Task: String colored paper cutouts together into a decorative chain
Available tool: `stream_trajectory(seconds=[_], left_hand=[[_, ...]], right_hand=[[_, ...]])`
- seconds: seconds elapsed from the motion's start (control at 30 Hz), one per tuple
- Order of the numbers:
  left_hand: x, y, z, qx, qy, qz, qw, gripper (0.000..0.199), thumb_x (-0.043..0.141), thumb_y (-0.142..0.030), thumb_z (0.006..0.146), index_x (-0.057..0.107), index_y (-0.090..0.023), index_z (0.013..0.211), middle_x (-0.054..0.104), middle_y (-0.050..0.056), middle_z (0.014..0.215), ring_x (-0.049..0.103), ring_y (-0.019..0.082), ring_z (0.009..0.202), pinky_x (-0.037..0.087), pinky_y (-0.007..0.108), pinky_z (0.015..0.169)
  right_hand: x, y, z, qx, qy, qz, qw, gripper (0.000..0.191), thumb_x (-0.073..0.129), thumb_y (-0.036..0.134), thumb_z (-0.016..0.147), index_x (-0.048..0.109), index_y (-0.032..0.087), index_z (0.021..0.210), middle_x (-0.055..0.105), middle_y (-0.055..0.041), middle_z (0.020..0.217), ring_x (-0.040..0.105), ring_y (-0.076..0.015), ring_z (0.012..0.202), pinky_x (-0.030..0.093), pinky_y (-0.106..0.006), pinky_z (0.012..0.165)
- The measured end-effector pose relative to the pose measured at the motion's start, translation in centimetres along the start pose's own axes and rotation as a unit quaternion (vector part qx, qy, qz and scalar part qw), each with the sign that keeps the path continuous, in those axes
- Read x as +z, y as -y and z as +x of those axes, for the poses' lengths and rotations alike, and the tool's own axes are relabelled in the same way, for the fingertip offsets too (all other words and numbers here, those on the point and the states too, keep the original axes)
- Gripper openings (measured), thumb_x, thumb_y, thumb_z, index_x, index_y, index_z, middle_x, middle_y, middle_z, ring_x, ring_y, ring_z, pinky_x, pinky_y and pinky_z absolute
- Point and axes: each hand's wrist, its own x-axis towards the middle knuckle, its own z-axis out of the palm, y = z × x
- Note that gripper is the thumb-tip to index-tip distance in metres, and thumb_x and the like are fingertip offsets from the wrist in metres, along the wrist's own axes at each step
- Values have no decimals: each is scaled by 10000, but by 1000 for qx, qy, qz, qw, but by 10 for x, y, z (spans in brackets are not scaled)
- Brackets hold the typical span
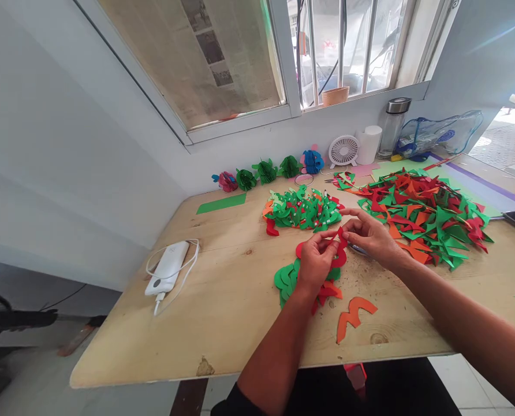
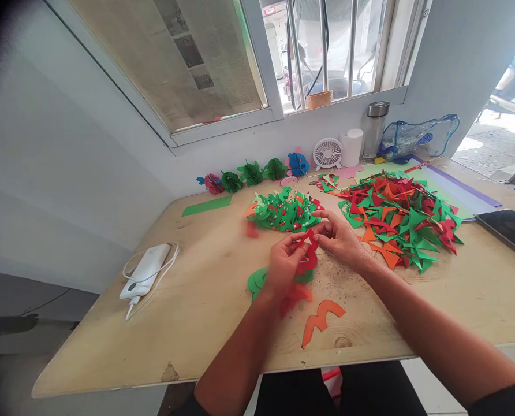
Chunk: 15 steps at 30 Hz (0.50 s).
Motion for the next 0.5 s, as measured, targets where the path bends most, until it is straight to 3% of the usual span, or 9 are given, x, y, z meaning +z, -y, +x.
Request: stream_trajectory(seconds=[0.23, 0.5], left_hand=[[-1, 1, -1, -6, 2, -10, 1000, 299, 665, -212, 670, 659, -136, 959, 655, 16, 661, 563, 83, 554, 432, 176, 526], [-2, 7, 5, -19, -70, -28, 997, 281, 667, -232, 642, 666, -129, 904, 666, 24, 675, 574, 101, 535, 463, 212, 531]], right_hand=[[2, -2, -1, -2, 8, -10, 1000, 465, 610, 262, 744, 443, 216, 1175, 556, 26, 700, 505, -118, 606, 382, -247, 533], [-1, 4, -2, 9, -54, -20, 998, 293, 635, 330, 741, 579, 207, 1002, 582, -1, 766, 510, -118, 656, 403, -248, 579]])
